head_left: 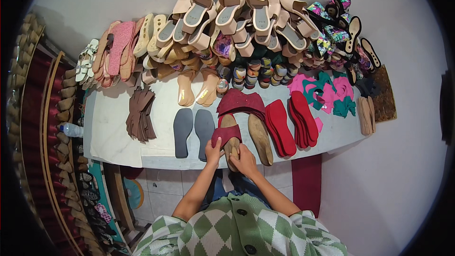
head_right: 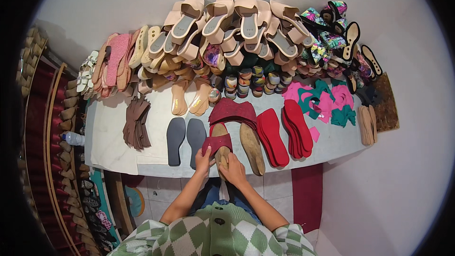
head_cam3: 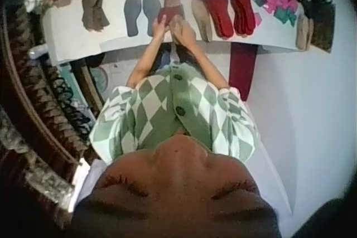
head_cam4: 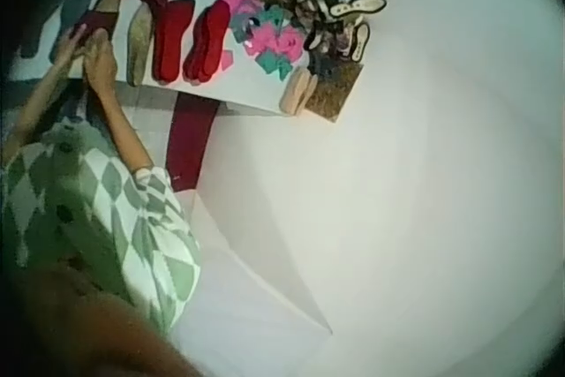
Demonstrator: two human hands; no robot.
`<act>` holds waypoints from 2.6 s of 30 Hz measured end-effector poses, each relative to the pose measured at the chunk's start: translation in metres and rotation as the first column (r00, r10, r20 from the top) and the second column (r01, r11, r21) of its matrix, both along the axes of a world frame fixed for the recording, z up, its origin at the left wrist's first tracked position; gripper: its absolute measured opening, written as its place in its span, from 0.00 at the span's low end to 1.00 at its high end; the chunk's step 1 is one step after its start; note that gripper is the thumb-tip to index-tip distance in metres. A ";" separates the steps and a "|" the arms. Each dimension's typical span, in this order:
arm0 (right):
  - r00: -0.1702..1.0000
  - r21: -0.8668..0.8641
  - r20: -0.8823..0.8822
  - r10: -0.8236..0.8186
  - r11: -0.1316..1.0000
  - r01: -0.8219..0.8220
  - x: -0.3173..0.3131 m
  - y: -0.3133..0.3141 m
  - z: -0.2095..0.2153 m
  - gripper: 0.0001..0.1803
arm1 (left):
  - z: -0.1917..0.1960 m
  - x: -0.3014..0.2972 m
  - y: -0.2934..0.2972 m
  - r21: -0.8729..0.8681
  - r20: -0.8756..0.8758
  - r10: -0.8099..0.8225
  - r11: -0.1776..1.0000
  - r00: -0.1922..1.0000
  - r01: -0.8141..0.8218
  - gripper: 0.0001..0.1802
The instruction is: The person is matching and organizing various shoe components including uppers, insoles, and outsoles on a work table.
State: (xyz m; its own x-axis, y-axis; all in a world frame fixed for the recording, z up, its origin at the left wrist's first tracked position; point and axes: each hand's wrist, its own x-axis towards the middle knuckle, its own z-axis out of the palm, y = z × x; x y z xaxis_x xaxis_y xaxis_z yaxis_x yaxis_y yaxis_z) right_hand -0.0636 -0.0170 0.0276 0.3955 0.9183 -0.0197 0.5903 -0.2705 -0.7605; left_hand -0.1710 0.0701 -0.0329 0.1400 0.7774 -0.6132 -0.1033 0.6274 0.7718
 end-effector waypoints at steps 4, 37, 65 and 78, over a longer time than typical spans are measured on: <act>0.978 -0.188 -0.199 -0.057 0.982 0.019 0.018 0.004 0.005 0.18 | -0.012 -0.007 0.004 0.081 -0.098 -0.019 0.996 0.995 0.027 0.20; 0.971 0.003 -0.190 0.145 0.989 -0.147 0.032 0.028 -0.036 0.48 | -0.012 0.008 0.005 0.242 -0.690 0.003 0.943 0.724 0.227 0.17; 0.947 -0.120 -0.321 0.008 0.991 -0.050 0.033 0.024 -0.046 0.56 | 0.003 0.019 -0.003 0.181 -0.959 -0.022 0.715 0.281 0.675 0.11; 0.965 -0.297 -0.262 0.009 0.951 -0.090 0.011 -0.003 -0.040 0.63 | -0.006 0.005 0.029 0.154 -0.805 -0.294 0.735 0.515 0.660 0.16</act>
